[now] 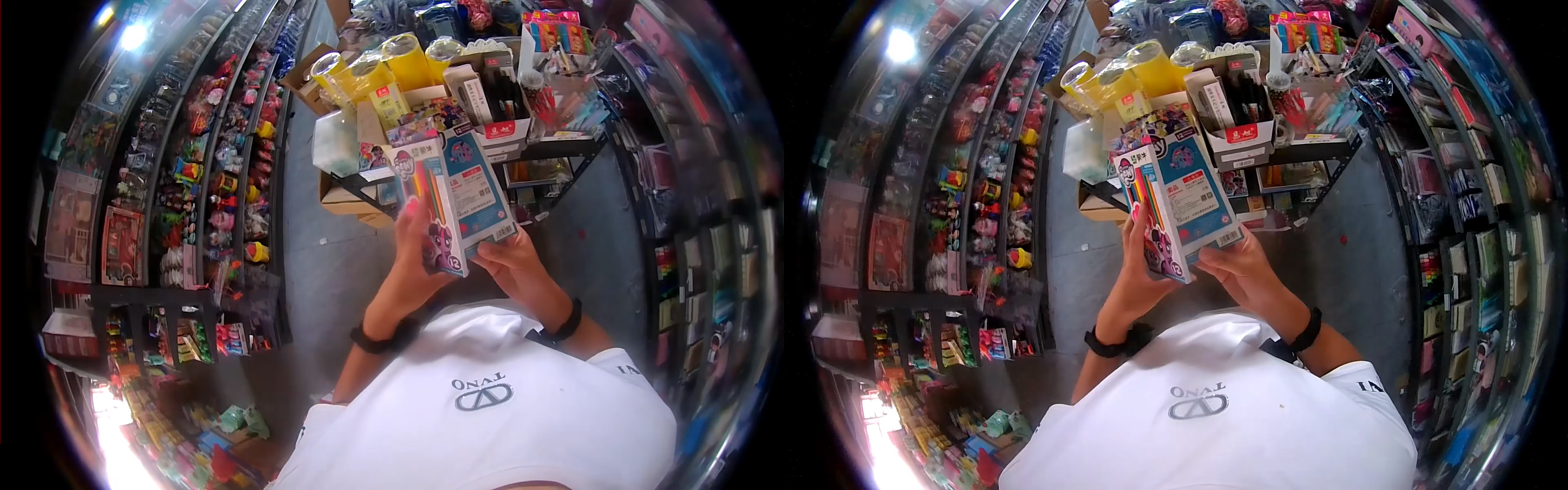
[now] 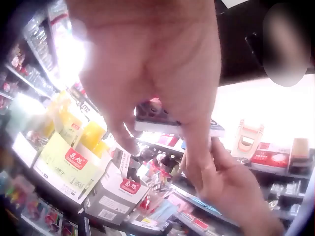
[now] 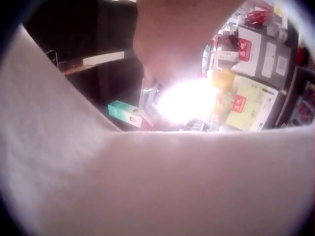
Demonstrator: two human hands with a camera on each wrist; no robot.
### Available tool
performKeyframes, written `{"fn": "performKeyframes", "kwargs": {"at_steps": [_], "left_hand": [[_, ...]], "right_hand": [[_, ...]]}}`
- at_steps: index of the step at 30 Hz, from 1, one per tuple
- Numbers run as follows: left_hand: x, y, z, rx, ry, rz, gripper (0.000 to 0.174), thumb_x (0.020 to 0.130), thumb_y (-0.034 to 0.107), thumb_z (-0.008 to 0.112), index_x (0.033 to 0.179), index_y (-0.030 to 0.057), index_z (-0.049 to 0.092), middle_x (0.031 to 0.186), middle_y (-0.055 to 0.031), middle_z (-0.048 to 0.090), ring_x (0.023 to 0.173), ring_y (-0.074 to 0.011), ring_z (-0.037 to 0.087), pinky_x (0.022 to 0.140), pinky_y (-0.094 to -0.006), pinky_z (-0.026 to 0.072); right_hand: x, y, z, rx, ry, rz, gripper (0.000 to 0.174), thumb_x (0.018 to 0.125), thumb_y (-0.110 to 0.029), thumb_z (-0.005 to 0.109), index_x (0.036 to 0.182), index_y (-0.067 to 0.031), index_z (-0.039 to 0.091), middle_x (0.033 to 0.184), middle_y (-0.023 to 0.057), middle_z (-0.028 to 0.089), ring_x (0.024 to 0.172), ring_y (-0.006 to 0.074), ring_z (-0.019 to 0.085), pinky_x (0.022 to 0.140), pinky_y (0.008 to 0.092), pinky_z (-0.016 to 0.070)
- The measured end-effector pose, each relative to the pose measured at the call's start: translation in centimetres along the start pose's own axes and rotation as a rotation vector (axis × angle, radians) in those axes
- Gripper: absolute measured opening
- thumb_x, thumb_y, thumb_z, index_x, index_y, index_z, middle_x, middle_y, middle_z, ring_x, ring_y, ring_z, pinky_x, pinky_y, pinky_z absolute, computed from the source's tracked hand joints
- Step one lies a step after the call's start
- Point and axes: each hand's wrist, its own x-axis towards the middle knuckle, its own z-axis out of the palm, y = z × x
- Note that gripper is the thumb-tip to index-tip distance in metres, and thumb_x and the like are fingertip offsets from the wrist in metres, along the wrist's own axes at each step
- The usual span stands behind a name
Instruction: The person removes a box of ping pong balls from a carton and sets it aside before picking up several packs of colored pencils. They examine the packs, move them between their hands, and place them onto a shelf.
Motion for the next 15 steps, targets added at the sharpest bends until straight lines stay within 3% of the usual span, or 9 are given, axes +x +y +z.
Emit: {"fn": "performKeyframes", "kwargs": {"at_steps": [4,10,13,15], "left_hand": [[0.4,-0.3,0.3,0.018,0.020,0.017,0.127,0.061,0.011,0.095,0.163,0.0109,0.019,0.165,-0.0202,0.015,0.149,-0.0377,0.026,0.116,-0.0442,0.0361],[0.4,-2.1,0.1,-0.014,-0.001,0.071,0.117,0.063,0.008,0.094,0.160,0.0082,0.029,0.163,-0.0171,0.029,0.148,-0.0321,0.031,0.107,-0.0401,0.0454],[0.2,-2.1,-0.1,-0.104,0.028,0.045,0.100,0.073,0.017,0.092,0.156,0.0054,0.037,0.155,-0.0158,0.043,0.141,-0.0306,0.043,0.105,-0.0387,0.0468],[-1.3,-5.2,0.3,-0.516,-0.024,-0.051,0.077,0.087,0.027,0.080,0.151,0.0060,0.043,0.150,-0.0133,0.049,0.134,-0.0280,0.051,0.103,-0.0395,0.0482]], "right_hand": [[0.0,-0.2,0.0,-0.020,-0.012,-0.015,0.055,0.086,0.001,0.077,0.134,-0.0056,0.052,0.126,0.0095,0.066,0.119,0.0211,0.065,0.104,0.0386,0.0538],[0.4,0.2,-1.0,-0.065,0.034,-0.069,0.055,0.085,0.004,0.077,0.133,-0.0069,0.054,0.126,0.0079,0.066,0.116,0.0188,0.065,0.101,0.0337,0.0547],[0.5,0.3,-1.2,-0.052,0.059,-0.076,0.052,0.084,0.006,0.077,0.131,-0.0075,0.057,0.125,0.0077,0.066,0.116,0.0187,0.065,0.101,0.0332,0.0549],[0.9,0.5,-1.7,-0.058,0.082,-0.086,0.051,0.085,0.006,0.076,0.130,-0.0076,0.057,0.124,0.0087,0.067,0.116,0.0207,0.066,0.102,0.0354,0.0551]]}}
